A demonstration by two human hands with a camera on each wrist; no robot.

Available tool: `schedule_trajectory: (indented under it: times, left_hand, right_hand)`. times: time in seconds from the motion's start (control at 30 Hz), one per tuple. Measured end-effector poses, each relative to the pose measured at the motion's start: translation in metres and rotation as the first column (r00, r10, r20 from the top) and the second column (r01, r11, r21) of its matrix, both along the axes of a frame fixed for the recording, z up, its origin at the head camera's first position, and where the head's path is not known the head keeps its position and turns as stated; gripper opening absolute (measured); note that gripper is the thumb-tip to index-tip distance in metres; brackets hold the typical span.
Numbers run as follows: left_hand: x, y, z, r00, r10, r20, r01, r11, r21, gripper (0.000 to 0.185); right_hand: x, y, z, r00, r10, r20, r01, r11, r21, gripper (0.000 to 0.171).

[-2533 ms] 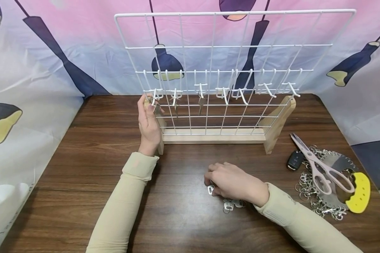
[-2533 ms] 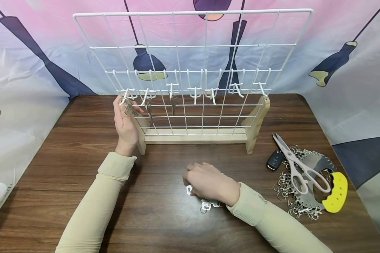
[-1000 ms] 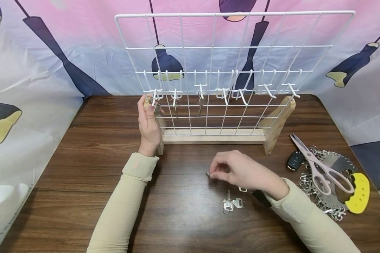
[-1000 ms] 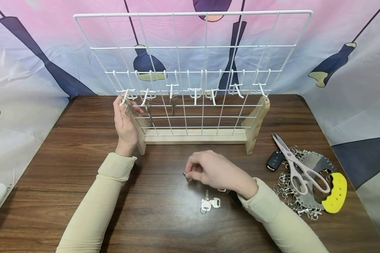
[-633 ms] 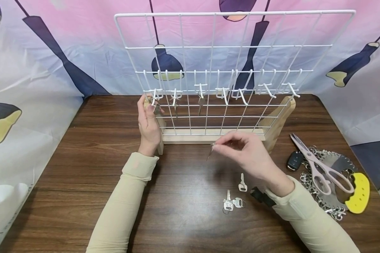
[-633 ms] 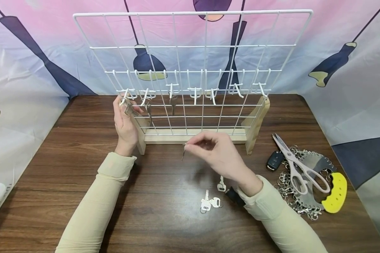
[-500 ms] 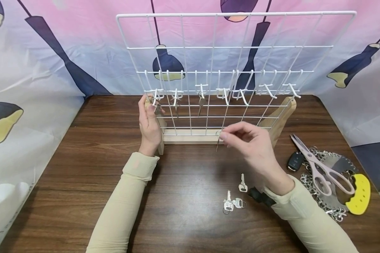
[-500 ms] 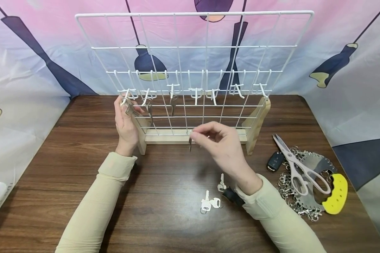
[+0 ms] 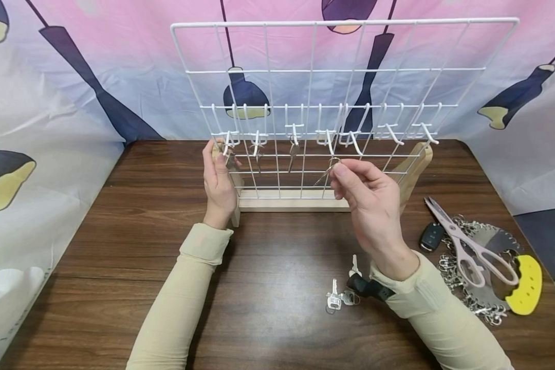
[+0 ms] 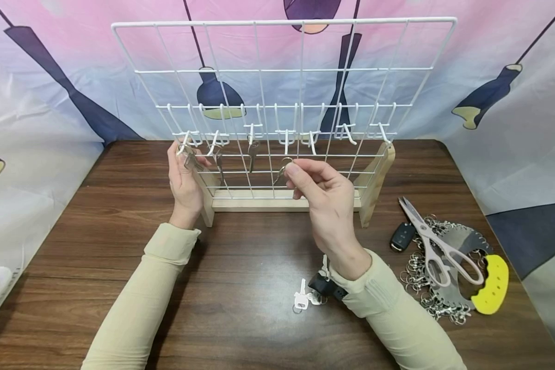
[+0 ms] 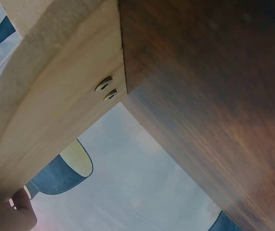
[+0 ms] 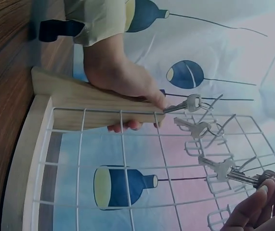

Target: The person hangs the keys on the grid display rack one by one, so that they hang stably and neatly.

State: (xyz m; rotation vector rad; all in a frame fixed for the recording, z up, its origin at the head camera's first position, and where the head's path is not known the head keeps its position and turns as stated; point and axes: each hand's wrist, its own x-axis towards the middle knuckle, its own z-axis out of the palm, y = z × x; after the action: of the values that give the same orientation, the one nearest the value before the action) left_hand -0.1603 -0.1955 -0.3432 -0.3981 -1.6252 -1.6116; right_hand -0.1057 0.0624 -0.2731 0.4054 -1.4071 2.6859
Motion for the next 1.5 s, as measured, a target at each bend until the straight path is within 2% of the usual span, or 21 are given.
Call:
schedule_trajectory:
  times: [0.3,0.7,1.0,1.1,1.17,1.2,1.23,1.27,1.33,1.4,1.5]
  left_hand:
    - [0.0,0.001,0.0,1.0,0.002,-0.004,-0.002,1.0,-0.001,0.029]
    - [0.0,0.0,0.0,1.0,0.019,-0.003,-0.019,1.0,-0.025,0.029]
    - [0.0,0.0,0.0,1.0,0.012,-0.005,-0.012,1.0,-0.019,0.03]
    - [0.0,0.0,0.0,1.0,0.005,-0.01,-0.005,1.0,-0.017,0.03]
    - [0.0,0.0,0.0,1.0,0.004,-0.009,-0.004,1.0,-0.016,0.031]
    - [0.0,0.0,0.0,1.0,0.006,-0.008,-0.006,1.0,-0.018,0.031]
    - [0.0,0.0,-0.001,1.0,0.01,-0.006,-0.01,1.0,-0.02,0.031]
    - [0.0,0.0,-0.001,1.0,0.013,-0.005,-0.013,1.0,-0.021,0.031]
    - [0.0,0.0,-0.001,1.0,0.017,-0.005,-0.017,1.0,-0.023,0.033]
    - [0.0,0.0,-0.001,1.0,0.019,-0.006,-0.019,0.999,-0.027,0.033]
    - [0.0,0.0,-0.001,1.0,0.014,-0.013,-0.014,1.0,-0.026,0.033]
  right_hand:
    - [-0.002,-0.004,0.002,1.0,0.001,0.018,0.0,0.997,-0.078,0.011]
    - [-0.006,-0.006,-0.001,0.998,-0.009,0.054,0.013,0.996,-0.085,0.015]
    - [-0.006,-0.002,-0.004,0.996,-0.036,0.078,0.034,0.999,0.021,0.011]
    - [-0.006,0.004,-0.008,0.997,-0.03,0.075,0.019,0.99,0.137,0.009]
    - [-0.006,0.01,-0.01,0.998,-0.01,0.066,-0.008,0.964,0.267,0.007]
    - [-0.005,0.014,-0.011,0.999,0.006,0.054,-0.024,0.936,0.351,0.006]
    - [-0.005,0.018,-0.013,0.999,0.023,0.035,-0.037,0.894,0.446,0.007]
    - [-0.005,0.023,-0.015,0.998,0.052,0.018,-0.054,0.84,0.54,0.009]
    - [-0.005,0.032,-0.019,0.991,0.136,-0.021,-0.079,0.688,0.721,0.013]
    - [-0.005,0.04,-0.025,0.973,0.224,-0.056,-0.067,0.506,0.86,0.012]
    - [-0.004,0.05,-0.035,0.933,0.35,-0.079,-0.013,0.254,0.967,0.012]
